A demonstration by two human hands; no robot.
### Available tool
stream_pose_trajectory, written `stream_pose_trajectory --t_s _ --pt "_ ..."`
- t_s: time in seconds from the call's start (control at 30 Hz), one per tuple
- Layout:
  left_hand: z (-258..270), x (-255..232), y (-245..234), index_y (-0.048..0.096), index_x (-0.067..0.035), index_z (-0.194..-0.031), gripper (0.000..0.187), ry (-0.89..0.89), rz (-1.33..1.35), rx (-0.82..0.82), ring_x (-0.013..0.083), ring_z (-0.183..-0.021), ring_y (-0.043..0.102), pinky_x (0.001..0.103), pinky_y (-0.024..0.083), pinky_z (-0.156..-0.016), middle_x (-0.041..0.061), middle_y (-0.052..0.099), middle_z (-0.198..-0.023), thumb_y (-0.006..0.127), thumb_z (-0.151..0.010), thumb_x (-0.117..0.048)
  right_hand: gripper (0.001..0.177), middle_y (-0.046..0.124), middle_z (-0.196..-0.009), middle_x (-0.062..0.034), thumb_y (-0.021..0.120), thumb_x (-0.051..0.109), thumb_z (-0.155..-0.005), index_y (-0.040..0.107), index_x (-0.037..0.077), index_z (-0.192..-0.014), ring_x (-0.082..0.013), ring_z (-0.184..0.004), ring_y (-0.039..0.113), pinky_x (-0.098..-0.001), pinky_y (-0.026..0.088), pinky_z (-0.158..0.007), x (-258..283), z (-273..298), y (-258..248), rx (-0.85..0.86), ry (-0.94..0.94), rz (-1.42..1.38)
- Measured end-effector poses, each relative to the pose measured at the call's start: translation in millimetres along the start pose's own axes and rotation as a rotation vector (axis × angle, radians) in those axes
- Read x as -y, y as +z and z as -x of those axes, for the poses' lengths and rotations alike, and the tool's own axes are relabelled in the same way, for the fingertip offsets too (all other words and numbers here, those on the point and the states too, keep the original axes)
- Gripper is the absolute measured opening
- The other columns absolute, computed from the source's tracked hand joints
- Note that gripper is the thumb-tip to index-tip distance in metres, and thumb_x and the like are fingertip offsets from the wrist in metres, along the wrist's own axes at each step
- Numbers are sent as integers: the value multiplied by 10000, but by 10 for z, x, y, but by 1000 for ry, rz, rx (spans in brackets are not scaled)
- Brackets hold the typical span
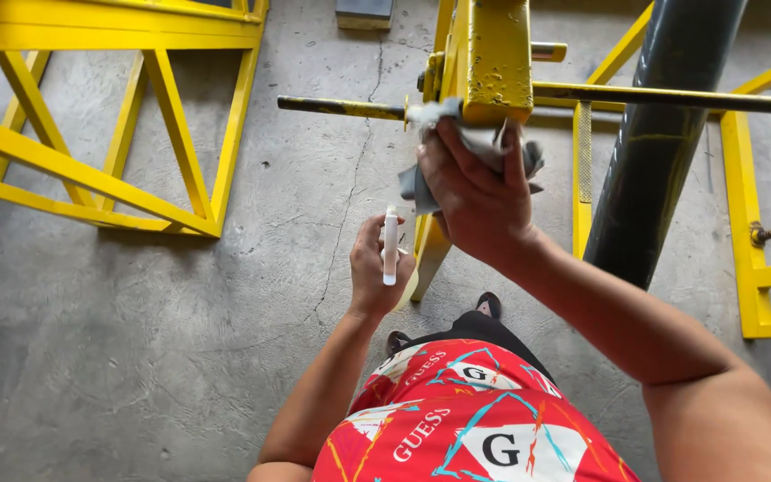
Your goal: Wiping down and cleaning yellow gym equipment using a spray bottle and a cloth.
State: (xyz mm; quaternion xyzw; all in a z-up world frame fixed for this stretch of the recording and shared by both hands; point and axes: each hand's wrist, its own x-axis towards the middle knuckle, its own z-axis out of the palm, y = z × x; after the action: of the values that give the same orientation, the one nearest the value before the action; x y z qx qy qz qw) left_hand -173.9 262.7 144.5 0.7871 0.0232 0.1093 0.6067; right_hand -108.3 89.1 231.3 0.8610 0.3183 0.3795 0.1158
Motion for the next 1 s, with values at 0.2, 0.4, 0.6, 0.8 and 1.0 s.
stream_pose_trajectory --t_s 0.2,0.4,0.6,0.8,1.0 --pt "-144 -67 10 608 -43 -1229 504 1 133 -3 97 -692 619 265 548 -655 45 661 -1042 646 -727 -32 377 612 -1411 -32 625 319 -911 710 156 -1240 -163 -1466 468 -621 218 -1169 209 310 360 57 -113 90" --pt "-236 -60 19 598 -31 -1243 548 7 56 -3 91 -695 610 266 541 -650 40 635 -947 675 -700 -34 591 492 -1576 105 638 348 -918 607 332 -1508 -82 -1463 382 -538 213 -1190 351 1018 994 -125 -170 198" --pt "-425 -294 91 611 -36 -1300 548 -89 19 67 86 -637 560 248 500 -620 63 600 -766 646 -752 -38 820 201 -1541 -359 742 420 -837 453 208 -1575 -578 -1416 271 -735 226 -1100 -234 580 1068 -202 104 -376" --pt "-612 -557 179 589 -32 -1250 503 73 144 93 66 -680 586 243 510 -617 33 580 -908 636 -750 -11 747 132 -1731 -250 698 323 -1037 280 282 -1655 -527 -1573 253 -555 317 -1278 -136 701 1552 -534 246 -890" --pt "-776 -651 158 620 -69 -1192 438 28 73 103 97 -700 576 254 503 -614 47 597 -918 649 -763 12 864 396 -1532 -251 718 356 -963 260 26 -1619 -565 -1384 346 -626 283 -1184 177 1604 2002 -175 53 -779"
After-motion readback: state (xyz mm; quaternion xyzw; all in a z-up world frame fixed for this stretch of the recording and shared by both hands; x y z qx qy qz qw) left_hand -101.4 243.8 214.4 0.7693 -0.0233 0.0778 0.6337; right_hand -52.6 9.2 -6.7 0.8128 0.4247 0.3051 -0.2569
